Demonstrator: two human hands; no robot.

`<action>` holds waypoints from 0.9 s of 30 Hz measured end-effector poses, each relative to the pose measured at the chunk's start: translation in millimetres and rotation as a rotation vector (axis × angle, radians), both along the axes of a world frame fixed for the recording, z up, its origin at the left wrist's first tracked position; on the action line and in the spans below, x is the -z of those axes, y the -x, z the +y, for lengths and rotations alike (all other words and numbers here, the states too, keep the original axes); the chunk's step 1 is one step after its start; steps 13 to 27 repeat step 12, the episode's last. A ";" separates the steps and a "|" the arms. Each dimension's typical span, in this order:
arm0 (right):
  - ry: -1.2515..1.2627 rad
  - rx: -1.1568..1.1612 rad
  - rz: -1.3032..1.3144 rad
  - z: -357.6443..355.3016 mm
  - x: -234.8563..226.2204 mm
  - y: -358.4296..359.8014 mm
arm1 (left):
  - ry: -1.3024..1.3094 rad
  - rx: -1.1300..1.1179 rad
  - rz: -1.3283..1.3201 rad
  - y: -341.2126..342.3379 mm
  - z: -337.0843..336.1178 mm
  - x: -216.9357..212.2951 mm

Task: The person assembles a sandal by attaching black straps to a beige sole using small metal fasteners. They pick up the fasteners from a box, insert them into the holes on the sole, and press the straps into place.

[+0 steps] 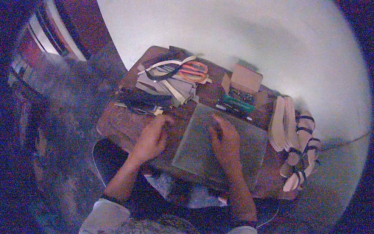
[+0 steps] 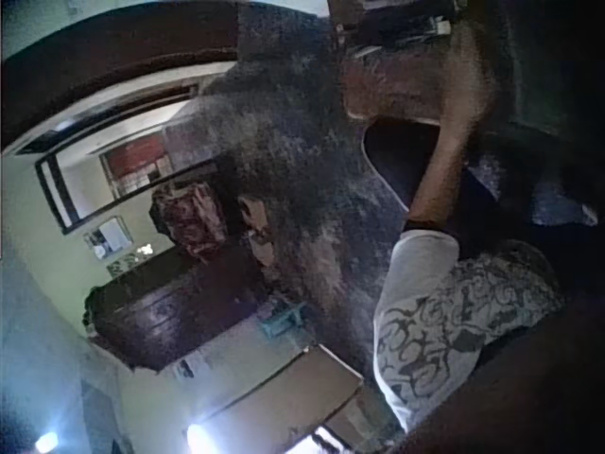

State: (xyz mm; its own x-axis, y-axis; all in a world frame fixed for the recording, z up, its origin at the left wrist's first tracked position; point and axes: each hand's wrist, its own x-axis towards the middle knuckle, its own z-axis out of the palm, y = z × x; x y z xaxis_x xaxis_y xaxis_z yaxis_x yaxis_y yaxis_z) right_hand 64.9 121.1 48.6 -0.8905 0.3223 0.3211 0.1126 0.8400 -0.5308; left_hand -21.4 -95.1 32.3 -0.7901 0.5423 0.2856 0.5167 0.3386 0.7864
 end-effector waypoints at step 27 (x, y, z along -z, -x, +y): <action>0.825 -0.316 0.652 46.6 -148.6 -33.3 | -0.061 0.113 0.050 -7.8 3.1 3.3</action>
